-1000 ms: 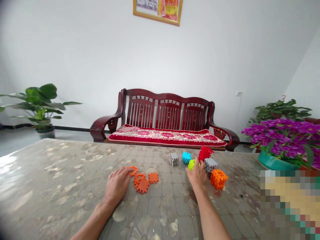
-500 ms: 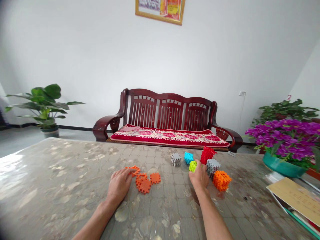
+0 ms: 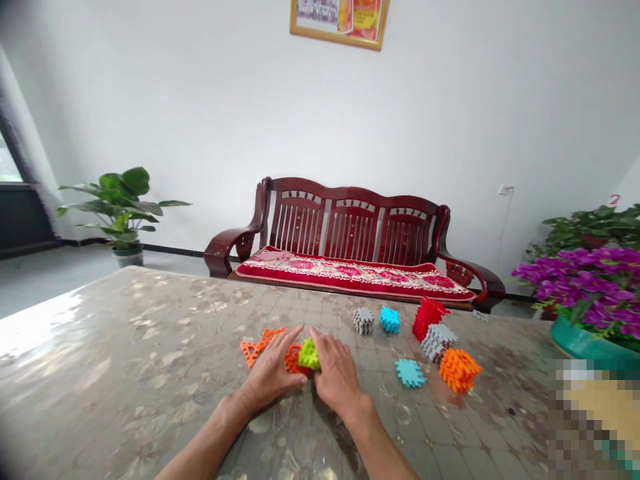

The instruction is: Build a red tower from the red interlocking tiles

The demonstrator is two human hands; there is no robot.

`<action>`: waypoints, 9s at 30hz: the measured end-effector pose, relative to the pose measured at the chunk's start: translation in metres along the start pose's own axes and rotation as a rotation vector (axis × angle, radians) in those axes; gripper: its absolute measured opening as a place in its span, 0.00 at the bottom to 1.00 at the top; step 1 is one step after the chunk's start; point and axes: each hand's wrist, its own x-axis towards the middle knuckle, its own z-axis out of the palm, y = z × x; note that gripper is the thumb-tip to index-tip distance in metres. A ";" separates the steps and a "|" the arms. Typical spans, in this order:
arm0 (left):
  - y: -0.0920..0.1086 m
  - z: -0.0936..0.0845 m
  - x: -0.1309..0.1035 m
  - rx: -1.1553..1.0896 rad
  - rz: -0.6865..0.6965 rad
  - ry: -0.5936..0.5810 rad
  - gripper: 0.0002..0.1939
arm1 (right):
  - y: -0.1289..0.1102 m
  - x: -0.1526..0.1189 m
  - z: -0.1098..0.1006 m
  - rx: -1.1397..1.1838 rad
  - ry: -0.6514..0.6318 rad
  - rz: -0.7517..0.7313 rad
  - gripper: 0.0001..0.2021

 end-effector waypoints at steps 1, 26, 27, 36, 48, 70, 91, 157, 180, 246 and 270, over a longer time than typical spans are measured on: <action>0.001 0.000 0.000 -0.001 -0.003 -0.013 0.49 | -0.004 0.001 0.002 0.013 -0.010 -0.007 0.42; -0.016 -0.031 0.002 0.323 -0.311 0.251 0.23 | 0.019 0.010 0.028 0.555 0.345 0.196 0.16; -0.017 -0.032 0.002 0.339 -0.318 0.257 0.23 | 0.018 0.011 0.026 0.548 0.337 0.202 0.15; -0.016 -0.043 0.005 0.427 -0.368 0.286 0.22 | 0.009 0.014 0.018 0.417 0.315 0.191 0.17; -0.008 -0.028 0.006 0.298 -0.254 0.253 0.21 | 0.007 0.019 0.032 0.427 0.262 0.186 0.19; 0.000 -0.007 0.004 -0.121 -0.061 0.126 0.22 | 0.047 0.002 0.019 0.098 0.402 0.265 0.21; -0.033 -0.034 0.000 0.400 -0.481 0.050 0.19 | 0.129 -0.041 -0.051 -0.444 -0.118 0.842 0.28; -0.021 -0.026 0.001 0.143 -0.101 -0.063 0.20 | 0.135 0.047 0.041 -0.149 0.412 0.478 0.27; -0.009 -0.017 0.003 -0.133 -0.085 0.086 0.30 | -0.024 0.034 0.021 0.129 0.100 -0.053 0.42; -0.034 -0.044 0.003 0.432 -0.578 0.398 0.20 | 0.173 0.025 0.000 -0.242 0.497 0.730 0.38; -0.041 -0.040 0.003 0.241 -0.465 0.371 0.18 | 0.135 0.023 0.007 -0.011 0.364 0.418 0.23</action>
